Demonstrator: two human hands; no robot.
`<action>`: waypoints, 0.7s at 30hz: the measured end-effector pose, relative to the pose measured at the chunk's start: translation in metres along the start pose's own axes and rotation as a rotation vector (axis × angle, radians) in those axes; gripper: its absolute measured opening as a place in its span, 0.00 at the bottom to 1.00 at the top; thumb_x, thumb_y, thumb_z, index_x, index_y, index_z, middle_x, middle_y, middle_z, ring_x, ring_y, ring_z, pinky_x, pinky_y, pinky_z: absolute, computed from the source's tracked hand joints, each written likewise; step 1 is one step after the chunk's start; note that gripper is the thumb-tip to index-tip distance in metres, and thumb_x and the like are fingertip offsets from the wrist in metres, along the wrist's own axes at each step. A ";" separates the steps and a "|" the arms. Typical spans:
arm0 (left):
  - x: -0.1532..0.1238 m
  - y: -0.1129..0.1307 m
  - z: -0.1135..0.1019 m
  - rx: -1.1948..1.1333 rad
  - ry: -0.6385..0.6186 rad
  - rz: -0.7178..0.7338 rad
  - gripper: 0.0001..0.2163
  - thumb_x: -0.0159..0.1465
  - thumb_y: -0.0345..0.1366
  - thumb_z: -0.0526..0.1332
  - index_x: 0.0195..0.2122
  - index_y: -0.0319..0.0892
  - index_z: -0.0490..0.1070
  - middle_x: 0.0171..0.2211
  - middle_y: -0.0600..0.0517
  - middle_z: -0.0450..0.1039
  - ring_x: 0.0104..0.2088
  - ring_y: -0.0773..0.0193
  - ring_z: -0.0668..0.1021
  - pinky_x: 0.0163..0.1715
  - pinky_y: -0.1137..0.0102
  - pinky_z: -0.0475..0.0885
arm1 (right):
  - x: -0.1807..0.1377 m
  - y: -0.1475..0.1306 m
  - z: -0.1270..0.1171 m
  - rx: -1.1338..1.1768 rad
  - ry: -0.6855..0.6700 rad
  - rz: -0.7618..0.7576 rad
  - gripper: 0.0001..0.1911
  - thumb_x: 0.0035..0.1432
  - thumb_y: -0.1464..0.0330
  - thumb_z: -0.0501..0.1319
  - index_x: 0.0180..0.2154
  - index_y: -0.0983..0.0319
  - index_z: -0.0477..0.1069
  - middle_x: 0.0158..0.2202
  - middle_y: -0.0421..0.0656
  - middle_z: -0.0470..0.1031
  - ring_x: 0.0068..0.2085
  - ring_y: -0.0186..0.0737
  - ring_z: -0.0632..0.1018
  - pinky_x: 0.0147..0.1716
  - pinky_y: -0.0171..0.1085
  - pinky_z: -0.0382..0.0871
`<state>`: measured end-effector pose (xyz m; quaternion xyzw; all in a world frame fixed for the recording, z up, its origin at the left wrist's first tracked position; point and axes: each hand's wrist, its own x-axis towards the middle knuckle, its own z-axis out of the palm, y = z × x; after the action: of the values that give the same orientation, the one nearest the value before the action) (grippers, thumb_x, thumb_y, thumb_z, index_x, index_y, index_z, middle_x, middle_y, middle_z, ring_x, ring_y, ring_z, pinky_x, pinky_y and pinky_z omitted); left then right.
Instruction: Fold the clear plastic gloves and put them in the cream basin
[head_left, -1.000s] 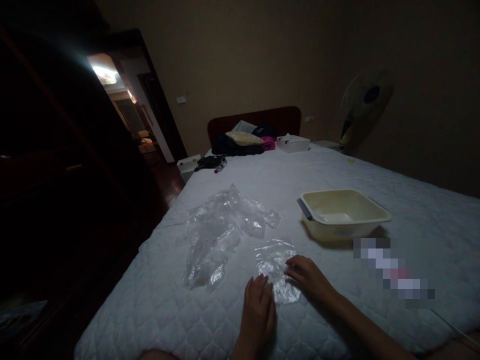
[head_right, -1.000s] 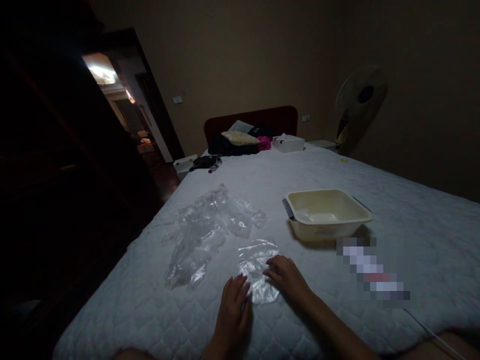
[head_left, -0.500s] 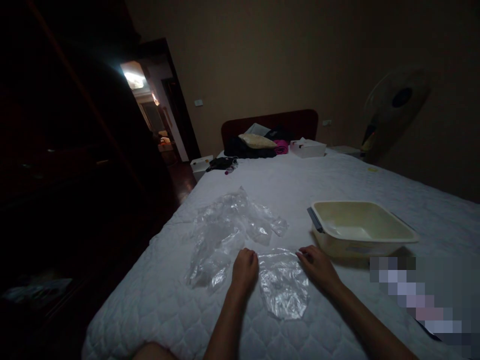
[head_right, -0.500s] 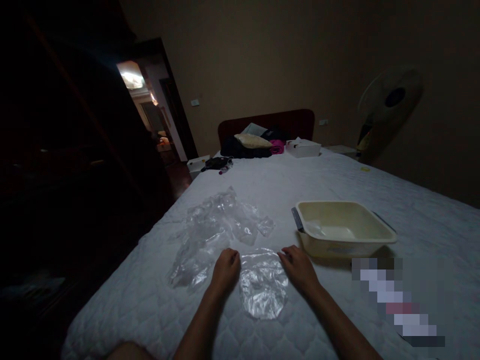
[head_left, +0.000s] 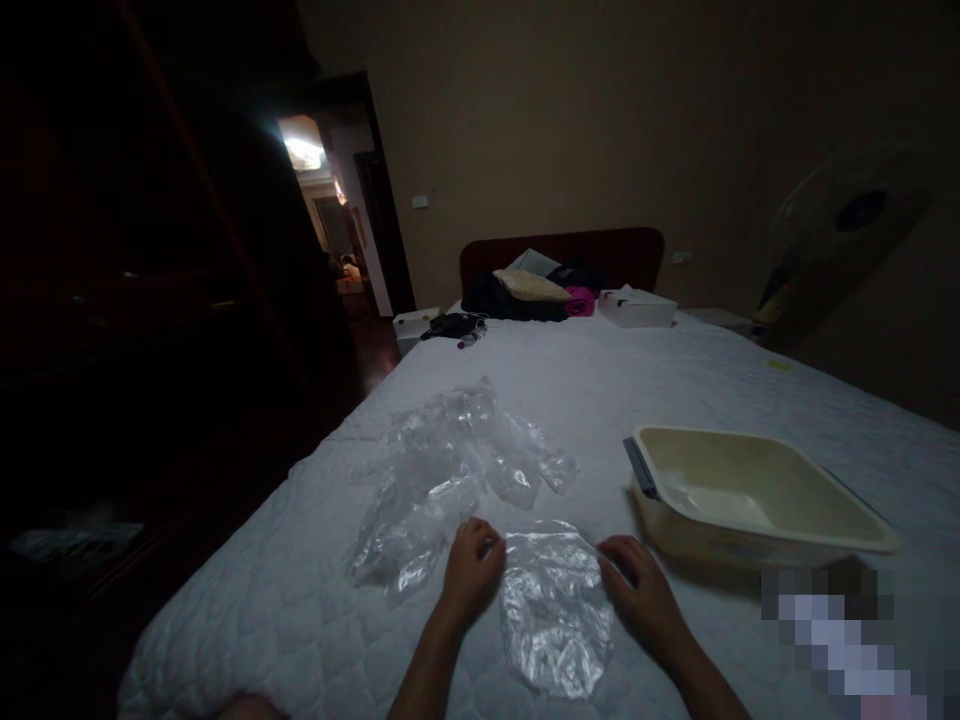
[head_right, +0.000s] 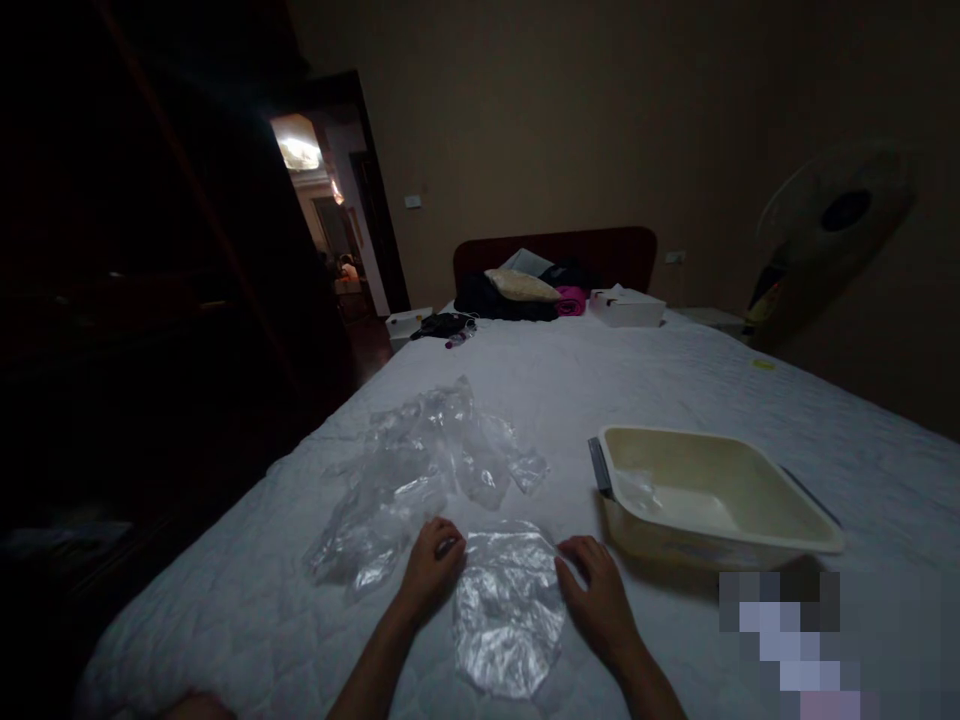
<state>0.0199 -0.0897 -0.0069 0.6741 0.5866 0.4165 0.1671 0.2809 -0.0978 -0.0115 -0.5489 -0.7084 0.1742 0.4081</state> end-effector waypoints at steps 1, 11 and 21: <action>0.000 -0.001 0.000 0.002 0.001 -0.017 0.06 0.57 0.35 0.55 0.24 0.42 0.68 0.31 0.51 0.66 0.34 0.62 0.71 0.37 0.67 0.66 | 0.000 0.001 -0.001 0.014 0.020 0.025 0.09 0.56 0.62 0.53 0.30 0.59 0.67 0.32 0.45 0.70 0.35 0.44 0.72 0.36 0.41 0.66; -0.002 0.005 -0.005 0.053 -0.140 0.023 0.07 0.55 0.32 0.54 0.21 0.43 0.66 0.31 0.52 0.65 0.36 0.62 0.68 0.39 0.66 0.65 | -0.004 -0.003 -0.003 -0.069 -0.084 0.048 0.13 0.55 0.59 0.54 0.24 0.59 0.65 0.26 0.43 0.70 0.29 0.42 0.72 0.31 0.39 0.65; -0.003 -0.002 -0.004 -0.174 -0.118 0.024 0.04 0.49 0.28 0.56 0.24 0.42 0.69 0.31 0.52 0.67 0.37 0.62 0.69 0.40 0.68 0.65 | -0.005 0.010 -0.002 0.121 -0.184 0.163 0.11 0.50 0.60 0.58 0.31 0.61 0.71 0.31 0.44 0.75 0.33 0.43 0.74 0.34 0.39 0.68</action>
<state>0.0154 -0.0930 -0.0074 0.6875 0.5291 0.4276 0.2542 0.2890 -0.0998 -0.0196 -0.5610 -0.6840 0.2985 0.3582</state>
